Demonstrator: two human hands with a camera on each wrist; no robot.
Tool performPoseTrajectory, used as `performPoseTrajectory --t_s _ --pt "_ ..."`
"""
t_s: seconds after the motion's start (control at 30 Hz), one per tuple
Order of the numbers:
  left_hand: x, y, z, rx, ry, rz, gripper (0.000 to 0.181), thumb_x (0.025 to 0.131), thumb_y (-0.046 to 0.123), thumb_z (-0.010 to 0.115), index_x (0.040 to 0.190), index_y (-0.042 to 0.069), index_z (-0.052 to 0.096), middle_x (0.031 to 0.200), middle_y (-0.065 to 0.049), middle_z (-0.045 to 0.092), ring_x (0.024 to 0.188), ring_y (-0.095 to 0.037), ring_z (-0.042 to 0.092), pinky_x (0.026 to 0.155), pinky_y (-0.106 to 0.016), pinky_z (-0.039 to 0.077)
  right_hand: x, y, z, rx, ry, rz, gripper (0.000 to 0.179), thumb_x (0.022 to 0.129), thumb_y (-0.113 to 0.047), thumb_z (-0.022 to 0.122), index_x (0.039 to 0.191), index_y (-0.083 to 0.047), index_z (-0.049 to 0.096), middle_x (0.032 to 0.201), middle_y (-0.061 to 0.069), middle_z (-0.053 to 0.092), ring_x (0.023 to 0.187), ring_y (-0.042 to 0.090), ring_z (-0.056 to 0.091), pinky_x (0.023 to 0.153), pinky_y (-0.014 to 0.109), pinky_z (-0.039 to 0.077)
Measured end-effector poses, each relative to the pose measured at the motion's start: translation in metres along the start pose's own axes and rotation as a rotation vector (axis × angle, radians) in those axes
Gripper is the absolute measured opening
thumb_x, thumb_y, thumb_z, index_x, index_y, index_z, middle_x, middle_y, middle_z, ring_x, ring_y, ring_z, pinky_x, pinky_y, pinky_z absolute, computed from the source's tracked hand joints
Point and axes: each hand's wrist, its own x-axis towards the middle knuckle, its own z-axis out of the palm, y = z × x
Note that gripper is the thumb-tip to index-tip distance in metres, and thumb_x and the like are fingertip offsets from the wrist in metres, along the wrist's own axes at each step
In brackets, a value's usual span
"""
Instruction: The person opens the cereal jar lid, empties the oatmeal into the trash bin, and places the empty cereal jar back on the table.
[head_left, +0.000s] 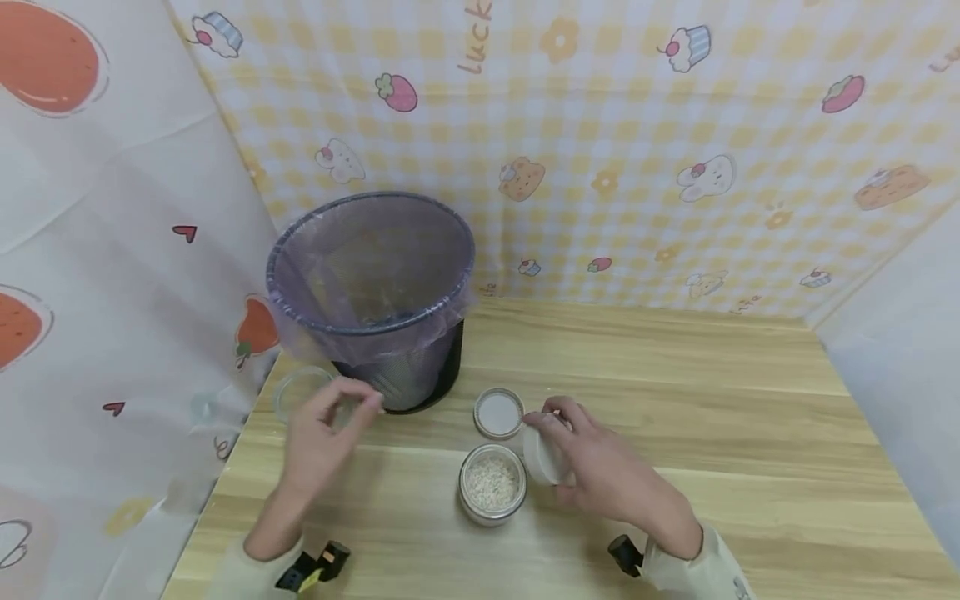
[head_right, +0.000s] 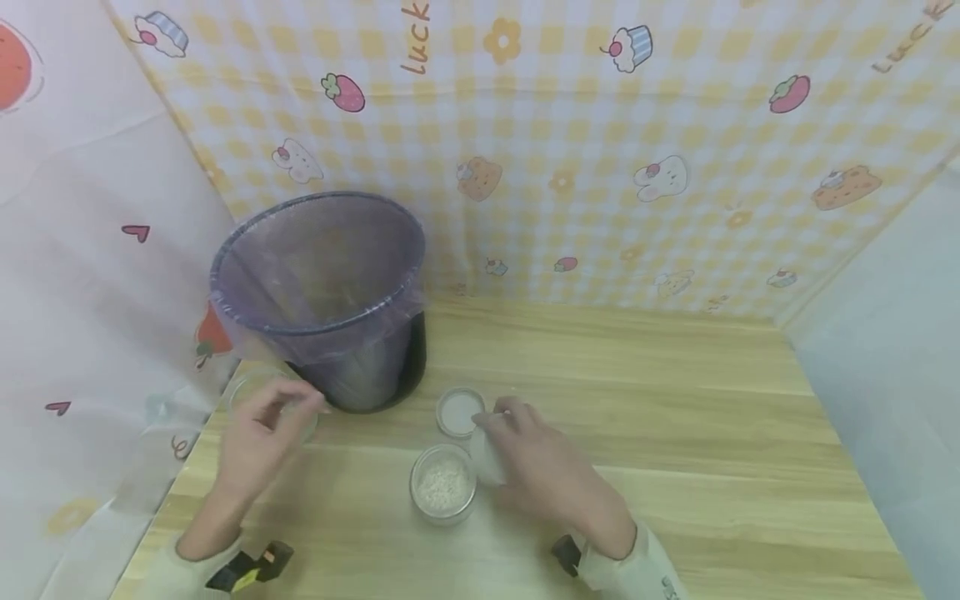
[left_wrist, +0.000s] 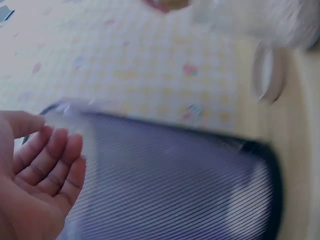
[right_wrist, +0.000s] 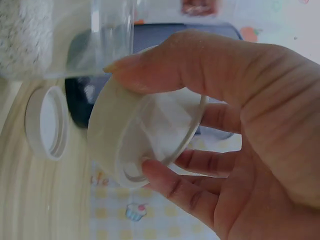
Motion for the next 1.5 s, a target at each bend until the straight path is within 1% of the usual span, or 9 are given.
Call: performPoseTrajectory --t_s 0.13,0.23,0.3,0.43,0.53,0.7,0.93,1.23,1.5 --pt "0.022 0.005 -0.024 -0.039 0.149 0.053 0.004 0.084 -0.018 0.057 0.086 -0.016 0.06 0.074 -0.01 0.064 0.066 -0.011 0.058 0.058 -0.017 0.043 0.001 0.009 0.001 0.055 0.024 0.046 0.084 0.059 -0.012 0.085 0.133 -0.015 0.047 0.126 0.01 0.043 0.096 0.026 0.056 0.069 0.032 0.052" --pt "0.04 0.005 -0.039 0.042 0.259 0.059 0.007 0.087 -0.011 0.059 0.084 -0.018 0.058 0.071 -0.005 0.064 0.059 -0.008 0.055 0.047 -0.017 0.034 0.001 0.016 0.002 0.089 0.066 0.061 0.084 0.058 -0.009 0.085 0.132 -0.012 0.045 0.125 0.011 0.044 0.097 0.025 0.056 0.071 0.033 0.052" --pt "0.051 0.005 -0.047 0.073 0.322 0.053 0.012 0.089 -0.008 0.059 0.083 -0.018 0.059 0.068 -0.006 0.064 0.057 -0.009 0.056 0.048 -0.016 0.038 0.002 0.02 0.004 0.098 0.096 0.061 0.084 0.06 -0.009 0.085 0.132 -0.008 0.042 0.123 0.011 0.045 0.095 0.023 0.057 0.073 0.033 0.052" --pt "0.068 0.007 -0.064 0.14 0.405 -0.062 0.022 0.092 0.005 0.062 0.084 -0.015 0.062 0.067 -0.004 0.064 0.056 -0.01 0.059 0.056 -0.016 0.049 0.003 0.029 0.011 0.118 0.144 0.069 0.083 0.062 -0.009 0.085 0.131 0.0 0.039 0.114 0.011 0.049 0.088 0.021 0.058 0.073 0.032 0.052" --pt "0.08 0.009 -0.074 0.193 0.38 -0.174 0.026 0.092 0.014 0.063 0.084 -0.011 0.064 0.064 0.0 0.062 0.054 -0.01 0.059 0.053 -0.017 0.05 0.002 0.037 0.016 0.142 0.151 0.112 0.085 0.061 -0.008 0.085 0.13 0.003 0.037 0.112 0.013 0.05 0.085 0.021 0.057 0.07 0.032 0.052" --pt "0.096 0.01 -0.085 0.269 0.264 -0.315 0.031 0.091 0.021 0.065 0.078 -0.006 0.061 0.056 0.002 0.058 0.046 -0.011 0.052 0.042 -0.02 0.041 0.001 0.052 0.03 0.214 0.159 0.192 0.084 0.06 -0.007 0.087 0.128 0.003 0.038 0.114 0.016 0.053 0.089 0.023 0.056 0.072 0.035 0.051" --pt "0.116 0.01 -0.082 0.285 0.25 -0.47 0.037 0.088 0.033 0.068 0.069 0.002 0.061 0.053 0.005 0.053 0.048 -0.013 0.051 0.043 -0.022 0.041 0.003 0.064 0.059 0.392 0.262 0.282 0.085 0.058 -0.012 0.091 0.126 0.003 0.042 0.113 0.018 0.057 0.099 0.031 0.057 0.082 0.045 0.049" --pt "0.132 0.007 -0.086 0.349 0.18 -0.562 0.036 0.09 0.029 0.064 0.063 0.007 0.058 0.051 0.007 0.051 0.046 -0.009 0.048 0.043 -0.022 0.041 0.007 0.069 0.081 0.363 0.291 0.322 0.095 0.059 -0.009 0.09 0.138 0.004 0.038 0.128 0.024 0.049 0.111 0.038 0.052 0.093 0.051 0.042" --pt "0.134 0.009 -0.094 0.382 0.099 -0.61 0.044 0.09 0.023 0.057 0.049 0.013 0.045 0.045 0.009 0.041 0.042 -0.009 0.04 0.039 -0.025 0.034 0.006 0.068 0.091 0.395 0.27 0.34 0.092 0.057 -0.013 0.092 0.136 -0.004 0.046 0.128 0.013 0.053 0.112 0.03 0.054 0.092 0.048 0.043"
